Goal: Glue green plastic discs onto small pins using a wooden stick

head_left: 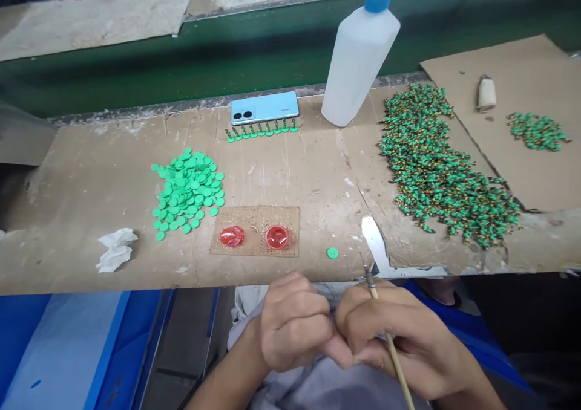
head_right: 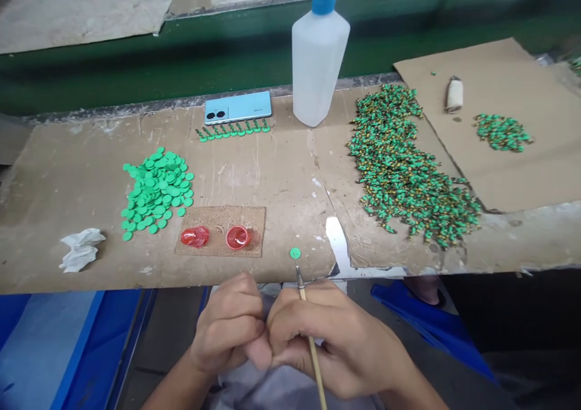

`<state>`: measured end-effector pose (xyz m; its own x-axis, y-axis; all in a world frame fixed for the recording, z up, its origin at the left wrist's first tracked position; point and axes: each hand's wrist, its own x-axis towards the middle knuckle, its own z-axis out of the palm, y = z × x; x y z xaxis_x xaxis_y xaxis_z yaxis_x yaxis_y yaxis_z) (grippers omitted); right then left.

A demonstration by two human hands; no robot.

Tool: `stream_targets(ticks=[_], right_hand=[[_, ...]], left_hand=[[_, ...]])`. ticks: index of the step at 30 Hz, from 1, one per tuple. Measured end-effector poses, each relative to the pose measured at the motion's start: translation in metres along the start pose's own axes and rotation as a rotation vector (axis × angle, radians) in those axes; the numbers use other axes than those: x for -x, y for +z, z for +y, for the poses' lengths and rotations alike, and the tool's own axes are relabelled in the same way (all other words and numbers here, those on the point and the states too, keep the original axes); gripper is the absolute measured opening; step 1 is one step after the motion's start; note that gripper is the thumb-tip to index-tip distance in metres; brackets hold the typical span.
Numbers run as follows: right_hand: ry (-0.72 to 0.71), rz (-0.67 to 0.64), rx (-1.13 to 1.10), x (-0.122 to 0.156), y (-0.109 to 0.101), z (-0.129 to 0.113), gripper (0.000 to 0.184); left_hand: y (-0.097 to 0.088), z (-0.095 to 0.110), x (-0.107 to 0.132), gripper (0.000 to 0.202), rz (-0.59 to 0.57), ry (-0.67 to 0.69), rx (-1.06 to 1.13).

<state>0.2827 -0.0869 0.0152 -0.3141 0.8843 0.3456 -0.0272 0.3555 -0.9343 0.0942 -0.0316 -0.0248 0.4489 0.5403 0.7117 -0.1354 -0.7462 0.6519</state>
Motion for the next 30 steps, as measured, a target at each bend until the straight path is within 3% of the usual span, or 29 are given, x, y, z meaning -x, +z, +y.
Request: stream_targets(ticks=[4, 8, 16, 20, 24, 30], right_hand=[[0.057, 0.045, 0.029, 0.005, 0.001, 0.004, 0.024], [0.071, 0.121, 0.001, 0.009, 0.0, 0.008, 0.006], [0.063, 0.095, -0.019, 0.005, 0.0, 0.009, 0.009], [0.107, 0.066, -0.112, 0.002, -0.004, 0.011, 0.009], [0.151, -0.006, -0.18, 0.004, -0.013, 0.016, 0.012], [0.116, -0.078, -0.046, 0.009, -0.022, 0.017, 0.015]], left_hand=[[0.006, -0.001, 0.001, 0.019, 0.042, -0.086, 0.026], [0.013, 0.003, 0.002, 0.026, 0.099, -0.244, 0.116], [0.02, 0.0, 0.003, 0.029, 0.064, -0.26, 0.187], [0.015, -0.002, 0.0, 0.028, -0.001, -0.294, 0.285], [0.009, -0.002, -0.008, 0.026, -0.141, -0.303, 0.302], [0.008, -0.001, -0.011, 0.028, -0.205, -0.311, 0.237]])
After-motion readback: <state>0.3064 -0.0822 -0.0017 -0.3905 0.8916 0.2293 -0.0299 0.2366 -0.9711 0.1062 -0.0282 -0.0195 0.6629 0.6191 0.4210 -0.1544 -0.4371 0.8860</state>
